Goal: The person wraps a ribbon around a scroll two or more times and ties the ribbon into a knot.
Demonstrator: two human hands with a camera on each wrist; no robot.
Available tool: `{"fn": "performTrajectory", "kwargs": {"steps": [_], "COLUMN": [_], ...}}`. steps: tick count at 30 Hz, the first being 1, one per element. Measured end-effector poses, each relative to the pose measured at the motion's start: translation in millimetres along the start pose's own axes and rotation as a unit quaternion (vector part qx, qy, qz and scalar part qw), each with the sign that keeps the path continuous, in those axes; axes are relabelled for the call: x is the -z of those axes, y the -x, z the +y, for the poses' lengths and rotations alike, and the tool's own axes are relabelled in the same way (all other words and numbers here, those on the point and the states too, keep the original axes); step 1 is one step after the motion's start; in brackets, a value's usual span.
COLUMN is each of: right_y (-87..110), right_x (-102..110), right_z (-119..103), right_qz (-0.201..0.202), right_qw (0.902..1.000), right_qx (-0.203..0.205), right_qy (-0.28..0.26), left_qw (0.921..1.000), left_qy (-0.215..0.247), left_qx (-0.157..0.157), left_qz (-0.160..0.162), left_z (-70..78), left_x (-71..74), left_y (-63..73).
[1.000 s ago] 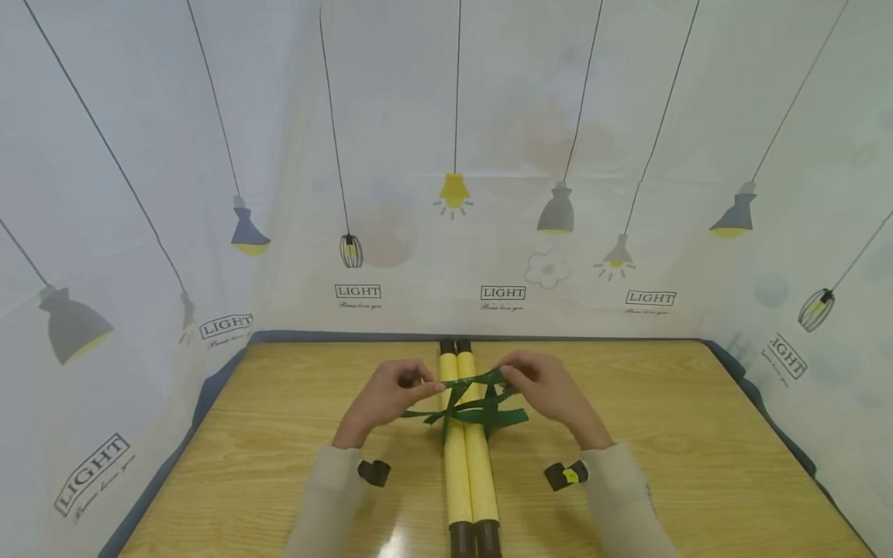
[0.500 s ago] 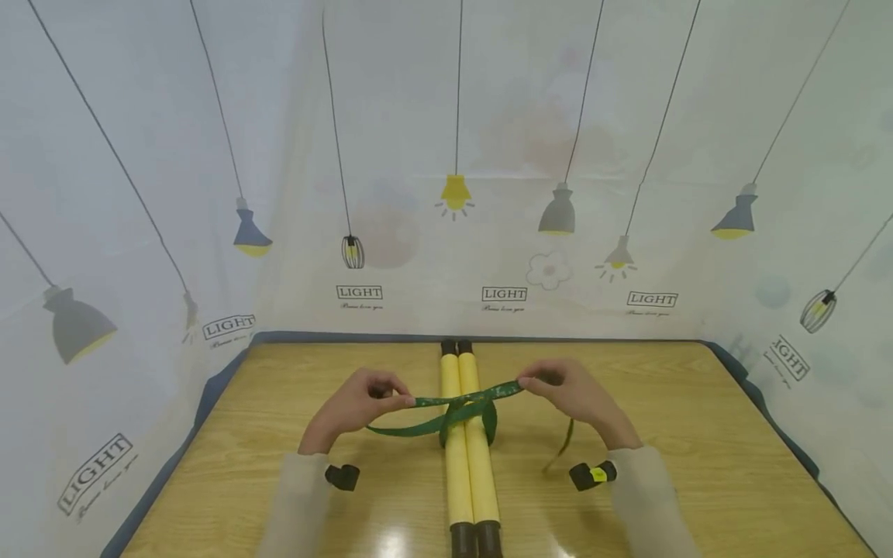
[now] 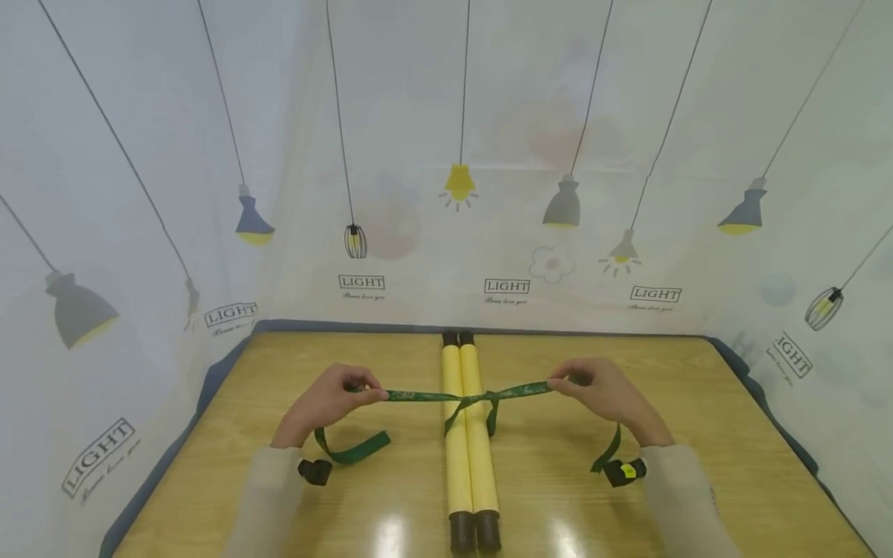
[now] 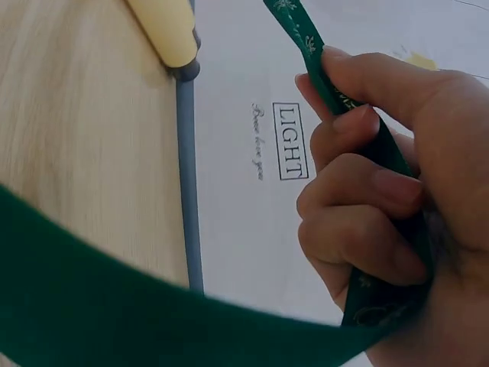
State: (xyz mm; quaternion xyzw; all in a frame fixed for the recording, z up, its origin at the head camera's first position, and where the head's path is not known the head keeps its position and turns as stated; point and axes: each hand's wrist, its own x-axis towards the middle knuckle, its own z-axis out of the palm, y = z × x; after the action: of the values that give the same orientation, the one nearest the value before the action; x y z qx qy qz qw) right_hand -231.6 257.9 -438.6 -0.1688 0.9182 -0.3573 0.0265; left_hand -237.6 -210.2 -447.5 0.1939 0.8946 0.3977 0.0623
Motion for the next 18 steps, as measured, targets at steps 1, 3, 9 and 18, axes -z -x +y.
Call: {"fn": "performTrajectory", "kwargs": {"steps": [1,3,9,18], "right_y": [0.8,2.4,7.1,10.1], "right_x": [0.9,3.1,7.9,6.8], "right_z": [2.4,7.3,17.9,34.1], "right_qz": [0.003,0.006,0.002,-0.026], "right_qw": [1.0000,0.9999,0.9998,0.9996], "right_qx": [-0.001,0.002,0.011,0.000], "right_qy": [0.003,0.008,0.014,0.006], "left_qw": [1.0000,0.9999,0.9997,0.9997], "left_qy": [-0.002,-0.001,0.003,-0.004], "left_qx": [0.004,0.010,0.024,0.025], "left_qz": [0.004,0.007,0.007,0.004], "left_z": [-1.8,-5.6,-16.6,-33.4], "left_x": [2.2,6.7,16.1,21.6], "left_y": [1.2,4.0,11.9,21.4]}}
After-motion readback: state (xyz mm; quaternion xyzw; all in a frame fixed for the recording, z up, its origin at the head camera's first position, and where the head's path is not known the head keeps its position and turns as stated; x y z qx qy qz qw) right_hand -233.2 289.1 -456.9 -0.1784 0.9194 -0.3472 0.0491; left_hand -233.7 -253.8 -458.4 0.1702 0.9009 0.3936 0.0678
